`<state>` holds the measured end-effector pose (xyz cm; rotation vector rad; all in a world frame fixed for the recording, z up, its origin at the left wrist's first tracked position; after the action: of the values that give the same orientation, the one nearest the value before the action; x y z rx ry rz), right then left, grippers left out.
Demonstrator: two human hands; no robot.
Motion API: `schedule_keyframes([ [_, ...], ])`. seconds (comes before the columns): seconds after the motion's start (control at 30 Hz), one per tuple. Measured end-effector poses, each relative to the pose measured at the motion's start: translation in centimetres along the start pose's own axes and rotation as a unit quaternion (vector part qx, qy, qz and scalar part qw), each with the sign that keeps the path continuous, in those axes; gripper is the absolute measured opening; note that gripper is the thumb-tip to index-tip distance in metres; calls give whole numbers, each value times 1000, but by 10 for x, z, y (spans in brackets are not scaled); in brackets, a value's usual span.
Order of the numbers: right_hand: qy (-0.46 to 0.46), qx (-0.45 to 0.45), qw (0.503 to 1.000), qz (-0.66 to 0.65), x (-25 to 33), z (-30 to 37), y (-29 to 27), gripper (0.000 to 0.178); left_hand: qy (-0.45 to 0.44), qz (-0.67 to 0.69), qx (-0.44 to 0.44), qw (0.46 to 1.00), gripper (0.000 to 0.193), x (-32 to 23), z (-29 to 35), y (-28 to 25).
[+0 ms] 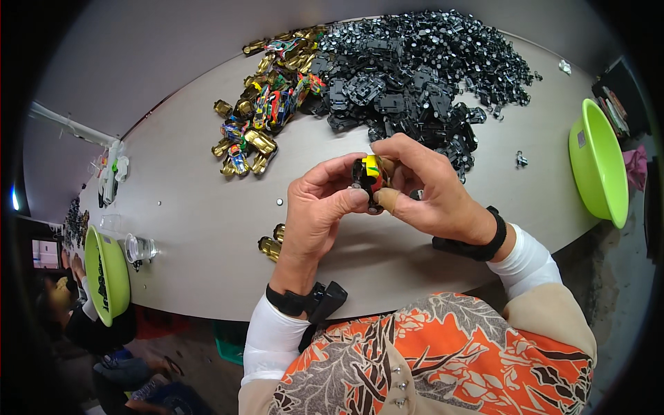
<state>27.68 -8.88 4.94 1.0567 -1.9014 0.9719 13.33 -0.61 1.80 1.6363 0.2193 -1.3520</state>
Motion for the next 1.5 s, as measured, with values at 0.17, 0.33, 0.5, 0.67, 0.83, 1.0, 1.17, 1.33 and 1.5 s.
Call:
schedule_keyframes([
  [0.17,-26,46,998,41,-2,-1,0,38,-6,-24,-8,1000,41,4,-1,-5],
  [0.33,-30,50,998,29,-2,-3,1,35,47,-51,8,998,39,5,0,-4],
  [0.5,-60,19,998,14,-14,-3,1,31,112,-168,17,979,34,9,1,1],
  [0.67,-28,-11,999,28,-15,-2,4,25,99,-137,2,986,31,9,2,6],
  [0.83,-8,-6,1000,21,-13,-1,3,20,41,-77,-7,996,29,7,2,5],
  [1.0,-10,30,999,39,-7,-4,-1,21,66,-98,4,993,30,11,3,3],
  [1.17,-21,16,998,55,-6,-2,-2,25,103,-125,7,987,30,8,4,7],
  [1.33,-51,39,998,0,-8,-6,-6,26,24,-85,22,996,32,7,1,2],
  [1.5,-50,70,996,-23,-10,-6,-10,25,-104,-23,44,993,29,5,-1,-2],
])
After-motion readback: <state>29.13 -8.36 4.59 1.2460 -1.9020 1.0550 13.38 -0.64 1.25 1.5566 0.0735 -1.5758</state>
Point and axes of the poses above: each hand's wrist, its own z-axis away from the middle knuckle, its own y-axis out of the palm, x = y × z, the point moved 2 cm from there along -z, towards the middle knuckle, and after that the axes turned 9 degrees about -x, right-handed, at the moved point
